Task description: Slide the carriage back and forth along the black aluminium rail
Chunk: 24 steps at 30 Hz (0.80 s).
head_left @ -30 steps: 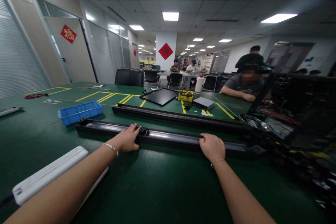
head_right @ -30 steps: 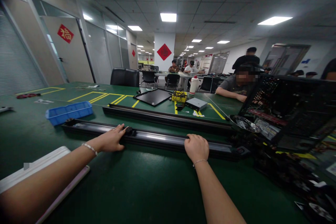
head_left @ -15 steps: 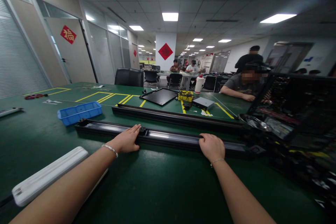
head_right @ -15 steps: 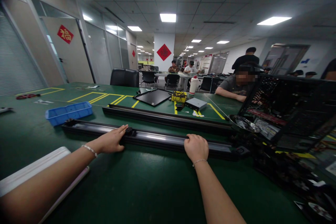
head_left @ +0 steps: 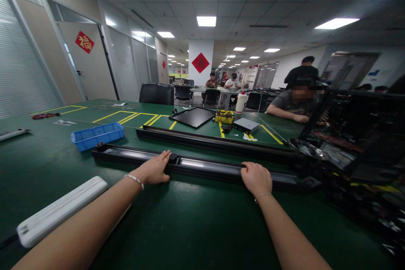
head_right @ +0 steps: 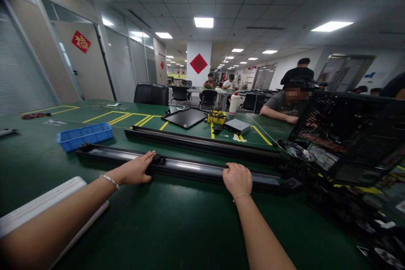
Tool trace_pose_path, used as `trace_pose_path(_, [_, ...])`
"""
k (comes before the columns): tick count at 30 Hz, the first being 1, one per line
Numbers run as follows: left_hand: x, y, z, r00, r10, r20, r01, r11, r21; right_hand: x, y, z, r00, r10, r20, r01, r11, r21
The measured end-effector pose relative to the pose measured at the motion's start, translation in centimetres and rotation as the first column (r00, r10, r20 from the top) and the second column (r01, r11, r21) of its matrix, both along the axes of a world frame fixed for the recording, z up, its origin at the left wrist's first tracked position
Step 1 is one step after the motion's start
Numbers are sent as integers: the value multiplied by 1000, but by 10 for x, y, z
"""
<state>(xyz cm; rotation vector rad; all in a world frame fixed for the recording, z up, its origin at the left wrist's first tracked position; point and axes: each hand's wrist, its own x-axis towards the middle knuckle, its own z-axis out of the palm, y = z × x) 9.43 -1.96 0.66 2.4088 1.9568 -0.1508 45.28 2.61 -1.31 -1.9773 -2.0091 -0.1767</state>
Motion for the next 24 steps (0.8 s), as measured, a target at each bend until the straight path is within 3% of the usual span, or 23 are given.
trace_pose_path(24, [7,-1,3,1000,9,-23,-9,1000,-6,-1,-2,4,1000,2,-3,-2,1000,-21])
